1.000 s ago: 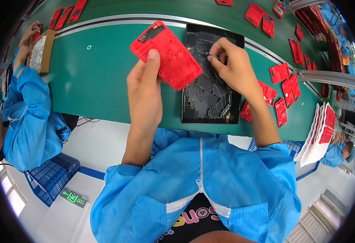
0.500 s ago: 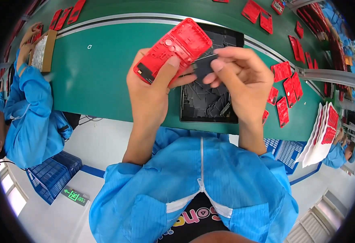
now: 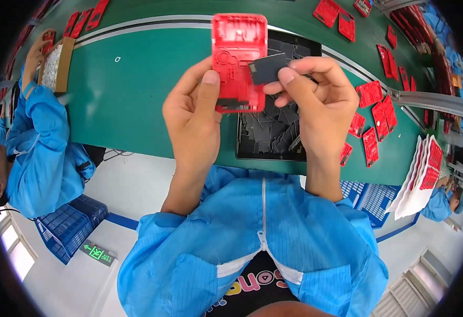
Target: The person assembles electronic components into red plastic housings by hand, placing the components into the housings one by one.
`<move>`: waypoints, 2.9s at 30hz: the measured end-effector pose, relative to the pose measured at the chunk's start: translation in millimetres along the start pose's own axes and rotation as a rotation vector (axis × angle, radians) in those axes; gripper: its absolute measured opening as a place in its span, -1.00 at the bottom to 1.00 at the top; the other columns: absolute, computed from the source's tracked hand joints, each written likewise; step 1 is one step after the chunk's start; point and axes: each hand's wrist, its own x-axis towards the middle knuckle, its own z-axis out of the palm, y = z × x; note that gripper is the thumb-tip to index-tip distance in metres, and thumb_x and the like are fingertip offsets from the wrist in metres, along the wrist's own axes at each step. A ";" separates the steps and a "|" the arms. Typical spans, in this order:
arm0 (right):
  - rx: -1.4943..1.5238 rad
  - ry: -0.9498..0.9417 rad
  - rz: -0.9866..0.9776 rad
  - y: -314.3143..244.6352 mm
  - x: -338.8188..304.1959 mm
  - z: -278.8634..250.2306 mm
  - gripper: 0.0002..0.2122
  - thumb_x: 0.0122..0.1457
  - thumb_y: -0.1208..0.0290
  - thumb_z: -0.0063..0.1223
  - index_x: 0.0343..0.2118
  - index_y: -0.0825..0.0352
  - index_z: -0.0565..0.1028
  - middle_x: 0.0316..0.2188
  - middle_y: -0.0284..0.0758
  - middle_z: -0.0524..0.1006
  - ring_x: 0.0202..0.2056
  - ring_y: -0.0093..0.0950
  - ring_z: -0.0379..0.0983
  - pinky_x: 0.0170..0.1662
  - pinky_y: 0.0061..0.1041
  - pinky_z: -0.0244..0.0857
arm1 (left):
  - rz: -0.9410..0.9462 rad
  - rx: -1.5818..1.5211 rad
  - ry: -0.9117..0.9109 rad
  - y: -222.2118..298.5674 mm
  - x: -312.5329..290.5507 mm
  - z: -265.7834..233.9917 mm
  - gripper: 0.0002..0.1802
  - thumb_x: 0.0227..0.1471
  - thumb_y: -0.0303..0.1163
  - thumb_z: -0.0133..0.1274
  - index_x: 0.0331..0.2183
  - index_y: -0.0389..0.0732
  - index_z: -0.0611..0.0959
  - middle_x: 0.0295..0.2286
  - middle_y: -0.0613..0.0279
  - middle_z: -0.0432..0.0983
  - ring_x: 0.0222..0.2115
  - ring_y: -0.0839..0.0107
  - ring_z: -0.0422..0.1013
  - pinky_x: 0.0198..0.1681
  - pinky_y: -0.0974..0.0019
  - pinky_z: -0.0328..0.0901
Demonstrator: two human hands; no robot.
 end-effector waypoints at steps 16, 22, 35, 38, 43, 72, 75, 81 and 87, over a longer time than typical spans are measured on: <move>-0.068 0.051 0.094 -2.0 -9.5 2.8 -0.88 0.13 0.63 0.30 -0.31 0.44 0.56 -0.56 -0.28 0.64 -0.62 -0.75 0.44 -0.58 -0.77 0.19 | 0.045 0.057 -0.082 -0.2 -5.4 -3.8 -0.59 0.36 -0.49 -0.12 0.15 -0.49 0.32 -0.09 -0.16 0.57 -0.06 0.18 0.55 0.01 0.09 0.49; -0.134 0.059 0.115 -3.2 -13.1 6.8 -0.89 0.13 0.65 0.29 -0.29 0.46 0.57 -0.53 -0.30 0.65 -0.56 -0.73 0.51 -0.55 -0.78 0.23 | 0.058 0.039 -0.094 -1.2 -7.7 -3.1 -0.59 0.36 -0.49 -0.12 0.15 -0.48 0.31 -0.09 -0.17 0.57 -0.06 0.18 0.55 0.02 0.08 0.49; -0.088 0.178 0.038 7.4 -19.8 14.7 -0.91 0.13 0.69 0.27 -0.30 0.47 0.60 -0.49 -0.39 0.63 -0.49 -0.81 0.47 -0.46 -0.83 0.27 | 0.037 0.017 -0.085 -7.1 -13.8 4.3 -0.63 0.39 -0.43 -0.17 0.15 -0.33 0.26 -0.08 -0.05 0.54 -0.13 0.38 0.49 -0.12 0.29 0.42; -0.060 0.205 0.038 8.5 -20.1 15.4 -0.90 0.13 0.70 0.28 -0.29 0.47 0.60 -0.48 -0.40 0.62 -0.48 -0.82 0.47 -0.46 -0.84 0.26 | 0.039 -0.020 -0.088 -6.4 -14.4 4.8 -0.64 0.39 -0.43 -0.19 0.14 -0.32 0.26 -0.07 -0.04 0.52 -0.12 0.37 0.49 -0.12 0.29 0.41; -0.117 0.118 -0.017 8.6 -19.4 12.7 -0.88 0.11 0.73 0.27 -0.27 0.50 0.62 -0.49 -0.42 0.60 -0.50 -0.84 0.40 -0.47 -0.84 0.21 | 0.081 -0.073 -0.142 -6.3 -14.2 2.2 -0.63 0.39 -0.43 -0.20 0.15 -0.34 0.26 0.03 -0.13 0.45 0.04 0.15 0.47 0.09 0.03 0.44; -0.156 -0.105 -0.021 35.6 -23.7 23.1 -0.98 0.18 0.63 0.18 -0.38 0.45 0.58 -0.55 -0.51 0.43 -0.56 -0.83 0.24 -0.54 -0.69 0.05 | 0.155 -0.067 -0.020 -16.5 -1.7 11.9 -0.74 0.19 -0.57 0.04 -0.08 -0.47 0.54 -0.24 -0.08 0.66 -0.18 0.21 0.60 -0.03 0.20 0.48; -0.177 -0.146 0.140 26.6 -10.1 23.4 -0.94 0.19 0.59 0.19 -0.41 0.45 0.58 -0.61 -0.51 0.44 -0.59 -0.82 0.24 -0.55 -0.67 0.06 | 0.078 -0.056 -0.016 -16.8 7.1 2.3 -0.70 0.24 -0.50 0.05 -0.04 -0.46 0.51 -0.19 -0.16 0.63 -0.10 0.10 0.57 0.01 0.14 0.46; -0.787 -0.062 0.086 39.3 151.2 -56.6 -0.76 0.24 0.33 0.16 -0.44 0.43 0.63 -0.67 -0.41 0.50 -0.61 -0.70 0.37 -0.52 -0.63 0.18 | -0.031 0.031 0.044 -3.1 26.2 -25.3 -0.52 0.34 -0.32 -0.02 0.12 -0.46 0.35 -0.02 -0.32 0.51 -0.06 0.04 0.55 0.04 0.15 0.44; -0.788 -0.270 0.413 76.1 216.6 -71.0 -0.77 0.24 0.34 0.15 -0.33 0.46 0.65 -0.56 -0.33 0.60 -0.53 -0.59 0.53 -0.40 -0.59 0.41 | -0.070 0.089 0.095 4.4 23.4 -42.5 -0.52 0.35 -0.30 -0.04 0.13 -0.45 0.35 -0.05 -0.31 0.52 -0.12 0.08 0.57 -0.03 0.19 0.46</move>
